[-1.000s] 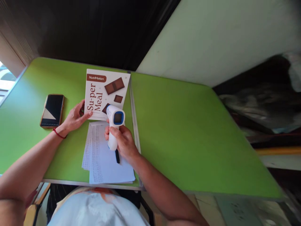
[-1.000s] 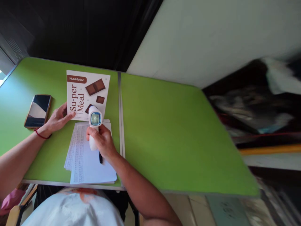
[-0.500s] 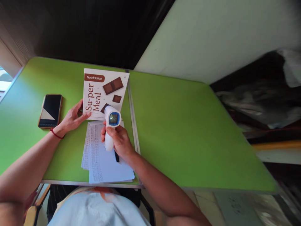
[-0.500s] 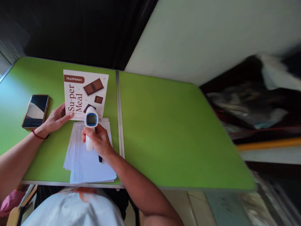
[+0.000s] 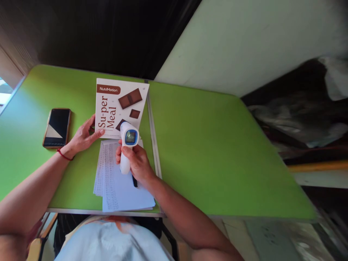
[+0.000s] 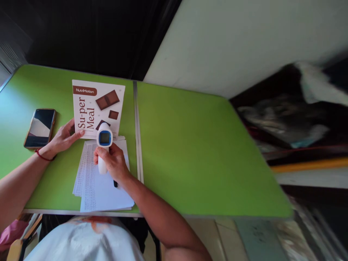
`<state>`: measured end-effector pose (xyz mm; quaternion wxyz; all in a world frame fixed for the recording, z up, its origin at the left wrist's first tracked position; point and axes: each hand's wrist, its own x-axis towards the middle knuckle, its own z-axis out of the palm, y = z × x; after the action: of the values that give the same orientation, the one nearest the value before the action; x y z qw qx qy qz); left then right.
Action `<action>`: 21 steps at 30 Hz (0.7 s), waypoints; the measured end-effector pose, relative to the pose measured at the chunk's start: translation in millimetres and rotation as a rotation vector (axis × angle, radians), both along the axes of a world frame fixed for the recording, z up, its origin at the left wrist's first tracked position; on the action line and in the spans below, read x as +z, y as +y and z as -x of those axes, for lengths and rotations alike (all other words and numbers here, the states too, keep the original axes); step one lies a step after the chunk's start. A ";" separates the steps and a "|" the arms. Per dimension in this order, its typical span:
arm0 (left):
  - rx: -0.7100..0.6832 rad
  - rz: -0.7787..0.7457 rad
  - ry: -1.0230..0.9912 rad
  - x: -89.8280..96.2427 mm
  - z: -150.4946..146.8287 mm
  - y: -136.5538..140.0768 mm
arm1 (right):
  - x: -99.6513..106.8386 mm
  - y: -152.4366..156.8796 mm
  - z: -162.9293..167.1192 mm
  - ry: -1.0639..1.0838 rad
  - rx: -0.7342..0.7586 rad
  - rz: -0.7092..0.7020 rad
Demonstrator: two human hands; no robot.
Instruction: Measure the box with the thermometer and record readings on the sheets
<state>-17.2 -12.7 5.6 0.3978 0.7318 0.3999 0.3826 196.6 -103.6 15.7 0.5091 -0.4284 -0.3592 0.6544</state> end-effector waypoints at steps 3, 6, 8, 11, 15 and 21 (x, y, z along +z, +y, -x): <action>-0.009 -0.001 0.008 0.7 -0.7 -0.2 | -0.1 -0.5 -0.6 -0.006 0.004 -0.007; -0.011 -0.008 0.022 1.2 -0.7 -0.4 | 0.1 -0.5 -0.8 -0.009 0.007 -0.015; -0.016 -0.010 0.023 1.6 -0.4 -0.3 | 0.7 -0.2 -0.5 -0.012 0.006 -0.012; -0.015 -0.022 0.024 1.8 0.3 0.1 | 1.5 -0.1 0.0 -0.018 0.003 -0.001; -0.012 -0.030 0.006 1.2 1.1 0.7 | 1.8 -0.8 0.0 -0.017 0.008 -0.003; -0.018 -0.030 -0.022 1.6 0.4 0.3 | 0.5 -1.1 -0.7 -0.033 0.013 -0.020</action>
<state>-17.6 -12.4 7.3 0.3946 0.7370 0.3829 0.3931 197.3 -104.7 16.2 0.5030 -0.4318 -0.3771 0.6468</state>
